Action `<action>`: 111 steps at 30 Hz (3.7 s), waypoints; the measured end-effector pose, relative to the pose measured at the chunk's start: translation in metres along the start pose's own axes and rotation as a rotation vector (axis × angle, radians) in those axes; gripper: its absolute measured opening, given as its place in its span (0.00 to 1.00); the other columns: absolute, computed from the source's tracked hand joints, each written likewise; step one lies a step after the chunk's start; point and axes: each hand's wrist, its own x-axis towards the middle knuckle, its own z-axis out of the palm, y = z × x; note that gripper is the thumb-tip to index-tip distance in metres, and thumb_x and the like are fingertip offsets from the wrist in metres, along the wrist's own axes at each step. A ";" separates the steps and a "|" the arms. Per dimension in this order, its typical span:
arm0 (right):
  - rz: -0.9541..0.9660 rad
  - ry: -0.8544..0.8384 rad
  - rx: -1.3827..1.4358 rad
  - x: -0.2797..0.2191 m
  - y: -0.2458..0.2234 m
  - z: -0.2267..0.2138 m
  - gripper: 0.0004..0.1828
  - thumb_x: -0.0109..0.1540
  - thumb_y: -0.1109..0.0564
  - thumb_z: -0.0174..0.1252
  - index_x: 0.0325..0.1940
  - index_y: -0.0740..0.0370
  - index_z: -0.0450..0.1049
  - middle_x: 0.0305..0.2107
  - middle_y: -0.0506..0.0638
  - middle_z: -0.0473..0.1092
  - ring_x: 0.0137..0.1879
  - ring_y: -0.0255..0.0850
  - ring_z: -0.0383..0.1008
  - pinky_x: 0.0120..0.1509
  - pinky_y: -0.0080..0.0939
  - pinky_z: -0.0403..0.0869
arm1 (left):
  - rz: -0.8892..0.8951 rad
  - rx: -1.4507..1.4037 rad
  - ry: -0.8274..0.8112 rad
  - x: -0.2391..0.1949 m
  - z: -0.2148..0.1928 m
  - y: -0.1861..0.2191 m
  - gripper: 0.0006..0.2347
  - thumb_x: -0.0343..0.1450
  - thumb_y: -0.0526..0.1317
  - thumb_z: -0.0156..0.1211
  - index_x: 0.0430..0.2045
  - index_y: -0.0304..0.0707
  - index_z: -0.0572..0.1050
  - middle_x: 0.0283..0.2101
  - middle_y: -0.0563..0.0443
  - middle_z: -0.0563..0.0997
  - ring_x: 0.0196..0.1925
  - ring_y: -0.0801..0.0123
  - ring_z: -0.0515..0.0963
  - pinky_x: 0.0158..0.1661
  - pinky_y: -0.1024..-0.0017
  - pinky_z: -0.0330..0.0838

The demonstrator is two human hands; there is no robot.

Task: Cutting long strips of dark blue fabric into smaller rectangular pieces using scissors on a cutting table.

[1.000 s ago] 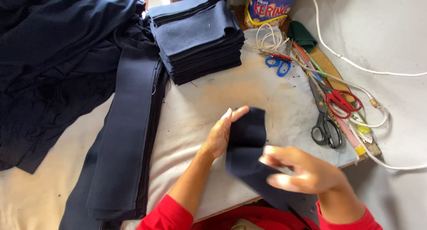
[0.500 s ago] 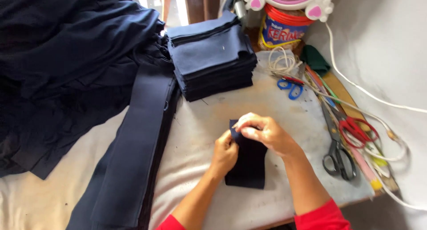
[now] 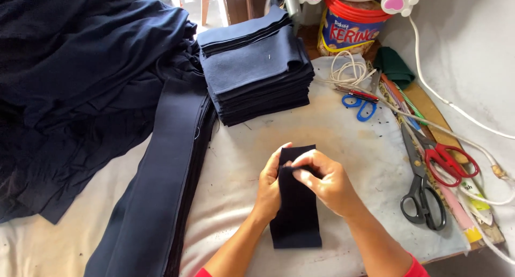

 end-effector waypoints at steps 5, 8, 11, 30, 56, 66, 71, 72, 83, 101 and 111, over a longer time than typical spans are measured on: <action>0.177 0.204 -0.270 0.002 0.007 0.002 0.13 0.60 0.59 0.67 0.50 0.58 0.80 0.32 0.51 0.79 0.40 0.34 0.76 0.48 0.38 0.76 | 0.036 0.036 -0.016 -0.006 0.008 0.020 0.19 0.77 0.30 0.45 0.62 0.38 0.74 0.53 0.43 0.83 0.48 0.72 0.78 0.50 0.69 0.78; 0.207 0.224 -0.292 0.002 0.004 0.006 0.12 0.61 0.56 0.69 0.47 0.58 0.81 0.31 0.52 0.79 0.39 0.35 0.76 0.47 0.38 0.77 | 0.088 0.081 -0.023 -0.004 0.006 0.011 0.19 0.76 0.30 0.46 0.61 0.40 0.76 0.52 0.43 0.84 0.49 0.72 0.77 0.52 0.69 0.77; 0.059 0.268 -0.381 -0.002 0.016 0.007 0.09 0.60 0.57 0.69 0.43 0.59 0.81 0.34 0.53 0.81 0.41 0.39 0.81 0.51 0.42 0.78 | 0.151 0.143 -0.057 -0.007 0.006 0.014 0.21 0.75 0.28 0.48 0.64 0.44 0.74 0.54 0.43 0.83 0.52 0.72 0.78 0.56 0.66 0.74; -0.171 0.340 -0.582 0.003 0.023 0.006 0.03 0.61 0.58 0.69 0.37 0.56 0.82 0.31 0.48 0.80 0.41 0.42 0.82 0.51 0.41 0.78 | 0.141 0.068 -0.003 -0.008 0.009 0.026 0.17 0.74 0.27 0.45 0.53 0.32 0.80 0.52 0.39 0.84 0.55 0.67 0.80 0.58 0.65 0.75; -0.156 -0.090 -0.565 0.010 -0.008 -0.046 0.06 0.63 0.54 0.64 0.33 0.56 0.76 0.47 0.54 0.76 0.57 0.53 0.77 0.67 0.56 0.66 | 0.026 -0.024 0.064 -0.004 0.003 0.027 0.11 0.74 0.36 0.59 0.46 0.30 0.83 0.41 0.39 0.87 0.39 0.70 0.84 0.44 0.71 0.82; -0.012 -0.052 -0.384 0.008 0.000 -0.054 0.02 0.64 0.59 0.63 0.36 0.58 0.79 0.31 0.48 0.76 0.43 0.40 0.75 0.62 0.49 0.70 | 0.014 -0.046 0.065 -0.005 0.005 0.030 0.11 0.75 0.35 0.58 0.46 0.29 0.82 0.39 0.39 0.88 0.37 0.68 0.86 0.42 0.69 0.83; 0.031 -0.049 -0.400 0.009 -0.002 -0.050 0.04 0.65 0.59 0.61 0.35 0.58 0.78 0.25 0.46 0.71 0.38 0.38 0.72 0.58 0.46 0.71 | 0.019 -0.059 0.072 -0.003 0.001 0.025 0.10 0.75 0.36 0.58 0.46 0.29 0.82 0.39 0.38 0.88 0.38 0.68 0.86 0.43 0.68 0.83; 0.033 -0.051 -0.399 0.009 0.000 -0.050 0.04 0.65 0.59 0.61 0.35 0.58 0.78 0.25 0.46 0.71 0.38 0.38 0.72 0.58 0.46 0.71 | 0.017 -0.059 0.074 -0.003 0.001 0.025 0.10 0.75 0.36 0.58 0.46 0.29 0.82 0.39 0.38 0.88 0.38 0.68 0.86 0.43 0.68 0.83; 0.017 0.006 -0.369 0.009 0.004 -0.049 0.05 0.62 0.61 0.65 0.42 0.57 0.79 0.24 0.48 0.74 0.36 0.33 0.73 0.54 0.43 0.75 | 0.010 -0.093 0.088 0.001 -0.001 0.016 0.10 0.74 0.36 0.60 0.44 0.29 0.83 0.40 0.37 0.87 0.39 0.68 0.86 0.44 0.68 0.83; 0.033 0.017 -0.343 0.005 -0.004 -0.042 0.17 0.57 0.64 0.70 0.50 0.59 0.80 0.35 0.55 0.78 0.41 0.43 0.80 0.59 0.51 0.77 | 0.062 0.115 0.072 0.004 -0.010 0.036 0.07 0.70 0.35 0.69 0.38 0.35 0.86 0.26 0.50 0.83 0.30 0.79 0.77 0.34 0.77 0.78; -0.011 -0.015 -0.287 0.007 0.002 -0.042 0.15 0.58 0.67 0.69 0.48 0.59 0.79 0.36 0.51 0.79 0.42 0.38 0.80 0.56 0.46 0.79 | 0.110 0.111 0.080 0.003 -0.009 0.037 0.09 0.68 0.33 0.71 0.41 0.33 0.85 0.31 0.47 0.86 0.33 0.79 0.79 0.39 0.77 0.79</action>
